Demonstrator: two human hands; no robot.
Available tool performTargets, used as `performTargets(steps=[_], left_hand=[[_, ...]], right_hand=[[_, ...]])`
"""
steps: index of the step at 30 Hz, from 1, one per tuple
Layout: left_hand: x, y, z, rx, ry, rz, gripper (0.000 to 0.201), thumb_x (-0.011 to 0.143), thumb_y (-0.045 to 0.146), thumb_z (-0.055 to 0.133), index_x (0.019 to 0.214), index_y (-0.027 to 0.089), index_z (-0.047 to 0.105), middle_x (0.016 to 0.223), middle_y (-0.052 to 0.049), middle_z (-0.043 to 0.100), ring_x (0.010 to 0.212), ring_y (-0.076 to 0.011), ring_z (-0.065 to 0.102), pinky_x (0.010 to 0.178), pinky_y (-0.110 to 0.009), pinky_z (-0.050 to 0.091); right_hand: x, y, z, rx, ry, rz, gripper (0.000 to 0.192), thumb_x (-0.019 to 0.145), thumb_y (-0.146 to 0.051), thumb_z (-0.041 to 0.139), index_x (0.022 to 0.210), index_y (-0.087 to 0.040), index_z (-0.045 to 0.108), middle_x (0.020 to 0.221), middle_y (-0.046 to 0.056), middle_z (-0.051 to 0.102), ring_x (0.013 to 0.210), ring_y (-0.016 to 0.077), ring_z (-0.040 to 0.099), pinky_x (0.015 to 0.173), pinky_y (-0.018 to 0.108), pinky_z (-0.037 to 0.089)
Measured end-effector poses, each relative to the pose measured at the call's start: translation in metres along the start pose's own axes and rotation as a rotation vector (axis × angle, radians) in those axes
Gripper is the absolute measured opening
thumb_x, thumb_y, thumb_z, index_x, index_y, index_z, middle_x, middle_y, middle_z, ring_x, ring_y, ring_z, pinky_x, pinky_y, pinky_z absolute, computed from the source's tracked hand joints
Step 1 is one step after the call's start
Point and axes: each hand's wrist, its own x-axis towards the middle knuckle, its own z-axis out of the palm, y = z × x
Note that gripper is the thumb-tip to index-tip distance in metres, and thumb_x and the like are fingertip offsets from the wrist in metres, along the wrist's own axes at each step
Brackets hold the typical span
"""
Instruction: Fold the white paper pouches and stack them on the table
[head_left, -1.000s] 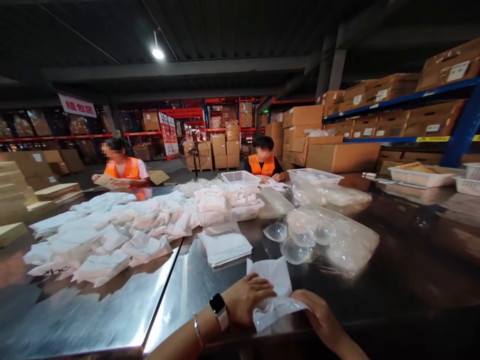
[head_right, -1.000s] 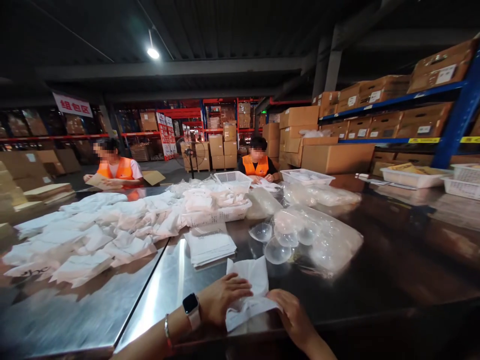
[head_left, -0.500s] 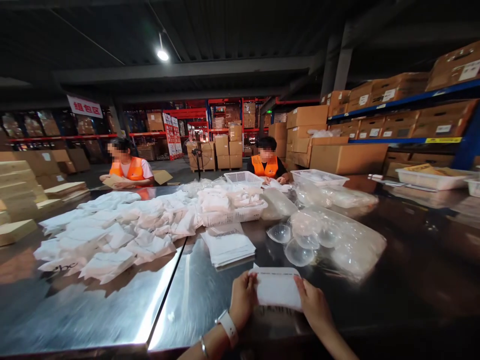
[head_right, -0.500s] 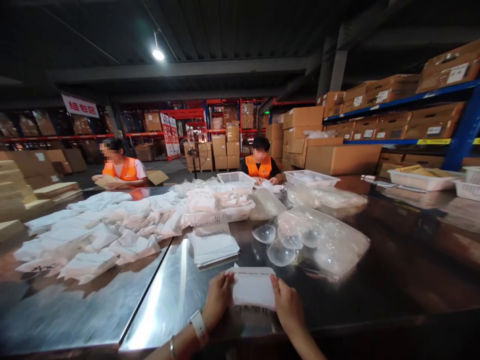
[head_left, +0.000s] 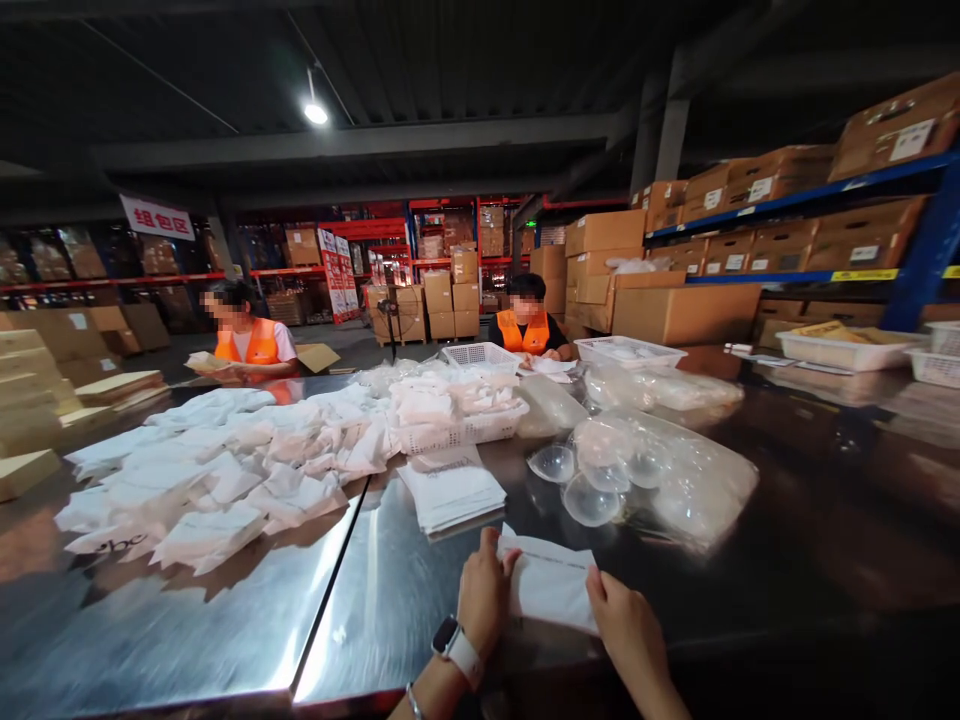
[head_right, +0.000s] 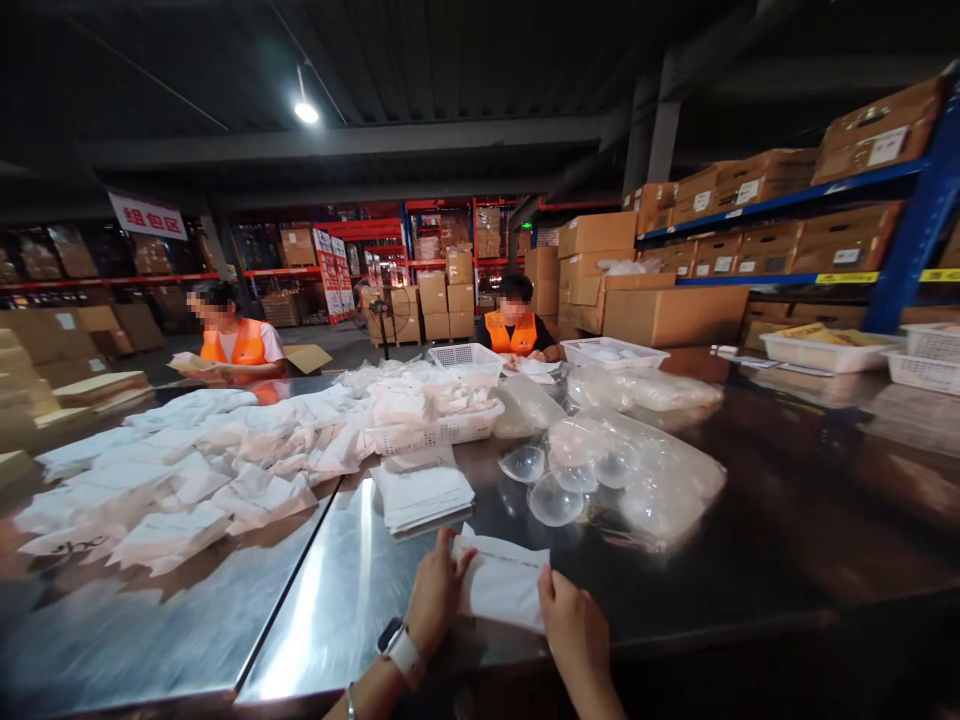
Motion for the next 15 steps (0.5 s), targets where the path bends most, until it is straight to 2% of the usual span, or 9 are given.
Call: performTargets(steps=[4, 8, 11, 13, 15], left_hand=[[0.0, -0.005, 0.0, 0.021, -0.008, 0.024, 0.029, 0.093, 0.032, 0.045, 0.116, 0.015, 0.052, 0.093, -0.013, 0.069, 0.09, -0.0287, 0.065, 0.076, -0.034, 0.045], [-0.004, -0.006, -0.009, 0.097, -0.048, 0.036, 0.033, 0.098, 0.031, 0.031, 0.102, 0.013, 0.059, 0.088, -0.014, 0.068, 0.086, -0.0272, 0.065, 0.074, -0.033, 0.045], [-0.011, 0.001, -0.019, 0.199, -0.006, 0.014, 0.035, 0.096, 0.021, 0.03, 0.114, 0.011, 0.058, 0.089, -0.015, 0.067, 0.085, -0.0277, 0.064, 0.075, -0.036, 0.046], [-0.015, 0.008, -0.021, 0.251, 0.086, 0.136, 0.043, 0.091, 0.011, 0.03, 0.128, 0.013, 0.051, 0.106, -0.016, 0.064, 0.099, -0.0293, 0.061, 0.086, -0.041, 0.045], [-0.017, 0.013, -0.018, 0.271, 0.086, 0.426, 0.046, 0.09, 0.01, 0.032, 0.13, 0.02, 0.052, 0.125, -0.013, 0.058, 0.118, -0.0294, 0.051, 0.103, -0.048, 0.036]], right_hand=[[-0.009, 0.004, 0.009, 0.052, 0.097, -0.013, 0.046, 0.093, -0.036, 0.028, 0.061, -0.024, 0.059, 0.064, 0.01, 0.069, 0.064, 0.0248, 0.066, 0.055, 0.031, 0.039], [-0.013, 0.006, 0.015, 0.134, 0.264, -0.111, 0.041, 0.088, -0.033, 0.026, 0.057, -0.025, 0.051, 0.061, 0.008, 0.065, 0.063, 0.0224, 0.062, 0.063, 0.033, 0.041], [-0.014, 0.008, 0.019, 0.167, 0.295, -0.173, 0.037, 0.087, -0.032, 0.027, 0.058, -0.024, 0.048, 0.062, 0.007, 0.063, 0.067, 0.0219, 0.061, 0.066, 0.033, 0.04], [-0.012, 0.011, 0.02, 0.186, 0.257, -0.171, 0.036, 0.086, -0.034, 0.027, 0.058, -0.024, 0.048, 0.063, 0.007, 0.063, 0.068, 0.0223, 0.061, 0.066, 0.034, 0.04], [-0.008, 0.016, 0.019, 0.214, 0.183, -0.148, 0.036, 0.086, -0.037, 0.027, 0.059, -0.025, 0.047, 0.065, 0.007, 0.064, 0.069, 0.0228, 0.061, 0.065, 0.035, 0.041]])
